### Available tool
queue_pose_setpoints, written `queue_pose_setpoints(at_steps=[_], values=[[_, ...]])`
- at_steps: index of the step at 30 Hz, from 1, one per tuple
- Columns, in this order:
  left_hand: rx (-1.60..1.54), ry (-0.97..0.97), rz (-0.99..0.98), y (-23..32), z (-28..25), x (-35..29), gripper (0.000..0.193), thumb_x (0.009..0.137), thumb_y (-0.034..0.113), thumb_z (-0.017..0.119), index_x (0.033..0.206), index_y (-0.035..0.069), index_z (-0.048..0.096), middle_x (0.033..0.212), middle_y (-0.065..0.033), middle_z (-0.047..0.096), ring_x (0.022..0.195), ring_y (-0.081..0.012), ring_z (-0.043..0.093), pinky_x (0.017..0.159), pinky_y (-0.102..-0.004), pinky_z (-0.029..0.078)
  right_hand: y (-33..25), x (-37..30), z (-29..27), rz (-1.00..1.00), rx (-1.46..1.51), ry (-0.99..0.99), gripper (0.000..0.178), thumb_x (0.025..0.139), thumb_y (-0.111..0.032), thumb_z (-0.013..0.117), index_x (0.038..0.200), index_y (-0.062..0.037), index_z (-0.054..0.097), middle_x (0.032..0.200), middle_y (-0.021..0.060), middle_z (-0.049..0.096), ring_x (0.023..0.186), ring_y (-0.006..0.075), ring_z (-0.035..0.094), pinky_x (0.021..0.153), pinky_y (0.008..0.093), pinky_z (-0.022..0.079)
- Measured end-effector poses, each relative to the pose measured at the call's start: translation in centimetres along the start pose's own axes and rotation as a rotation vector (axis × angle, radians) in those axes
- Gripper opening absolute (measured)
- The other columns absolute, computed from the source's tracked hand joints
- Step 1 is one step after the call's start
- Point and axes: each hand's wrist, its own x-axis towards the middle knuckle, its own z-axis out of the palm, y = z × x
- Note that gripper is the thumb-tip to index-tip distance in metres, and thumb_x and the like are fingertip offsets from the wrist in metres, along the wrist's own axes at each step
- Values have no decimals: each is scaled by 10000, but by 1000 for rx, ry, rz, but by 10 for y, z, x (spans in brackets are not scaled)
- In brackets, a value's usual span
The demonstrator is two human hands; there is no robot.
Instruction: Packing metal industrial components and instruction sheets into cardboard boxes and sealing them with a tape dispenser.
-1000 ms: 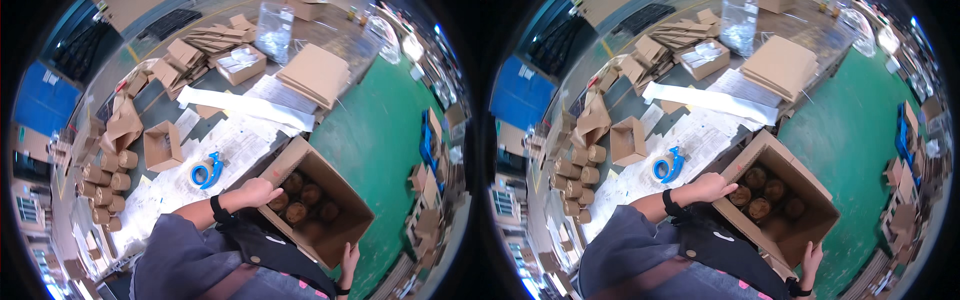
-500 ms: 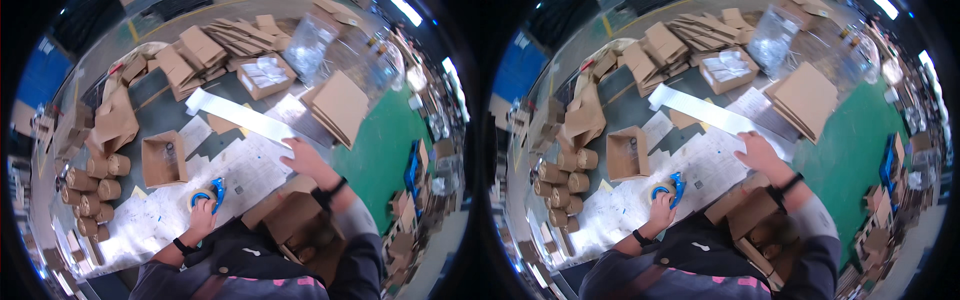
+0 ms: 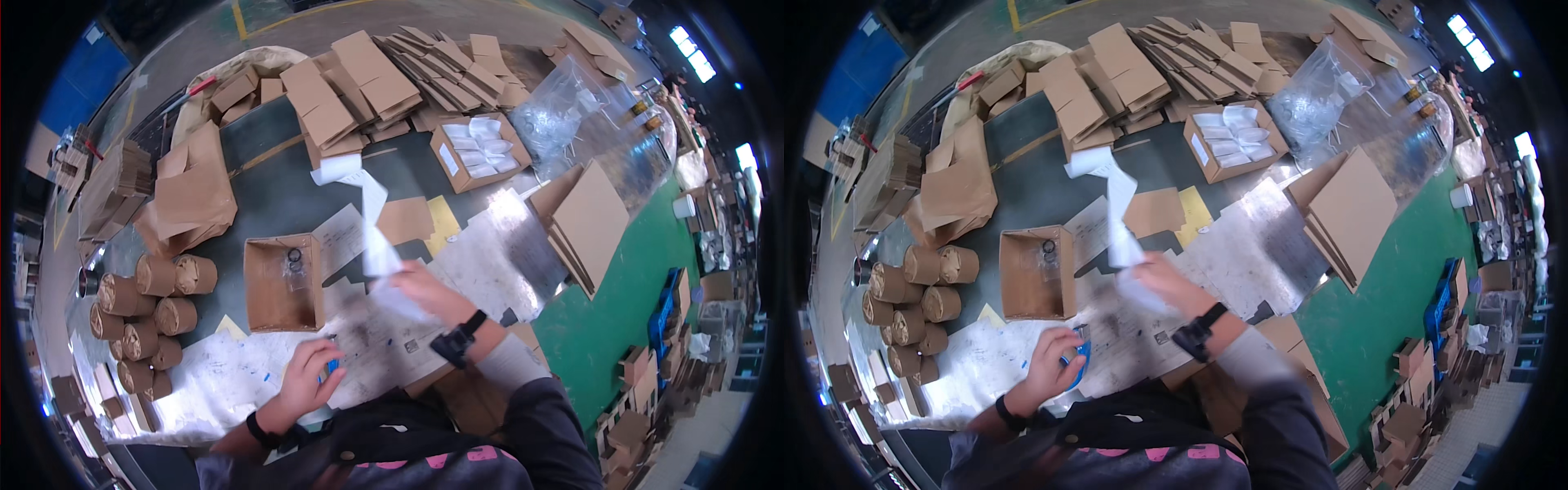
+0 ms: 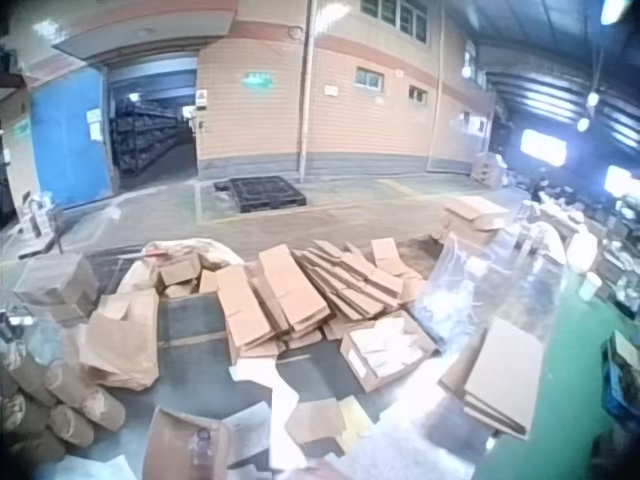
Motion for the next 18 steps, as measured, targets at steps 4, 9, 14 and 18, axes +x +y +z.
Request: queue_pose_setpoints(at_steps=[4,9,14,18], values=[[44,-68,280,14,12,104,525,809,273,706,1248,41,536,1306,-170,488,1183,-373,481,974,-489,390,-10,22,18,-126,261,-261,265,836,-165,644,1036,8,648,968,96,676,917,209,644,800,330,502],[537,-768,-45,-33,77,130,809,860,440,620,1478,46,278,1557,-190,188,1435,-382,196,1072,-629,257,-37,56,-75,-529,-779,719,363,812,-237,690,1104,-35,614,1032,163,623,950,388,576,836,407,471],[448,-709,-153,-32,92,140,698,897,498,551,1406,51,381,1512,-202,302,1369,-367,343,1049,-575,333,-74,72,-124,-497,-1130,991,409,773,-312,728,1065,-54,602,1086,158,578,1051,344,539,946,455,377],[353,-901,-273,-19,69,170,650,888,419,589,1395,59,397,1485,-186,344,1250,-341,484,1014,-494,403,-64,87,-140,-244,-1199,1117,311,763,-261,726,986,-72,620,1010,122,623,1029,311,575,941,449,366]])
